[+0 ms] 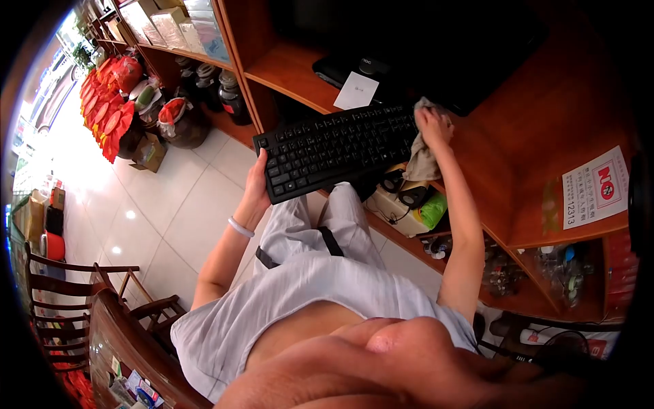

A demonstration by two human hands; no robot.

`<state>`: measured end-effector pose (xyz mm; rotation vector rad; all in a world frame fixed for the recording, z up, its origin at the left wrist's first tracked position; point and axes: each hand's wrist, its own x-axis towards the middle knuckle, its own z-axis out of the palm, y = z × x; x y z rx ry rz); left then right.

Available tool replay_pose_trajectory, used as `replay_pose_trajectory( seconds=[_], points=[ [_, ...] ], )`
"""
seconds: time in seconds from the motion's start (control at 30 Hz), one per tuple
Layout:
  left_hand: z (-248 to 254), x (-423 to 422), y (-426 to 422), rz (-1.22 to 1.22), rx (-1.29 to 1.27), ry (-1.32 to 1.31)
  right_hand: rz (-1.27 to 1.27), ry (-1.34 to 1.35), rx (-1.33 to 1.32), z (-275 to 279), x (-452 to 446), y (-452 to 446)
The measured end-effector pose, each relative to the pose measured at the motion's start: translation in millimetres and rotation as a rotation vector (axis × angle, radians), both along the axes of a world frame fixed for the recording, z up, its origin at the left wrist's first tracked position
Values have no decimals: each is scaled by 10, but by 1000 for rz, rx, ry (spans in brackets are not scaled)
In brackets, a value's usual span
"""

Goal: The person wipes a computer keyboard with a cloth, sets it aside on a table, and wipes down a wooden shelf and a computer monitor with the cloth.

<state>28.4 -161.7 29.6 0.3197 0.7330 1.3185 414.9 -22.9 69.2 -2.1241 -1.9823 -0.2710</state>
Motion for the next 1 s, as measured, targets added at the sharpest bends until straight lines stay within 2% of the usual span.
replay_pose_trajectory(
  seconds=[0.07, 0.13, 0.2, 0.27, 0.37, 0.47, 0.5, 0.6, 0.63, 0.77, 0.9, 1.0],
  points=[
    [9, 0, -14, -43, -10, -30, 224, -21, -127, 139, -274, -110],
    [32, 10, -1, -31, -13, -6, 333, 7, 75, -115, -442, -114],
    [24, 5, -14, -11, -25, 20, 328, -96, 135, -101, -362, -22],
    [-2, -5, 8, 2, -8, -11, 257, -170, 59, -50, -207, 126],
    [72, 20, 14, 6, -4, -10, 138, 49, 52, 25, -6, 288],
    [9, -3, 25, -13, 31, -35, 133, 13, -12, 1, 47, 316],
    [-8, -9, 28, -8, 21, -53, 168, 20, 80, -30, 64, 276],
    [43, -24, 27, 14, 5, -62, 266, -35, 101, 87, -20, -57],
    [76, -26, 20, -9, 15, -79, 413, -106, 295, 26, -10, -114],
    [9, -52, 44, -53, 18, -89, 451, -21, 41, 136, -44, -558],
    [-59, -58, 71, -21, 18, -96, 344, -48, -167, 160, 119, -1056],
    [-35, -67, 74, -34, -19, -107, 239, 21, -203, 92, 395, -1264]
  ],
)
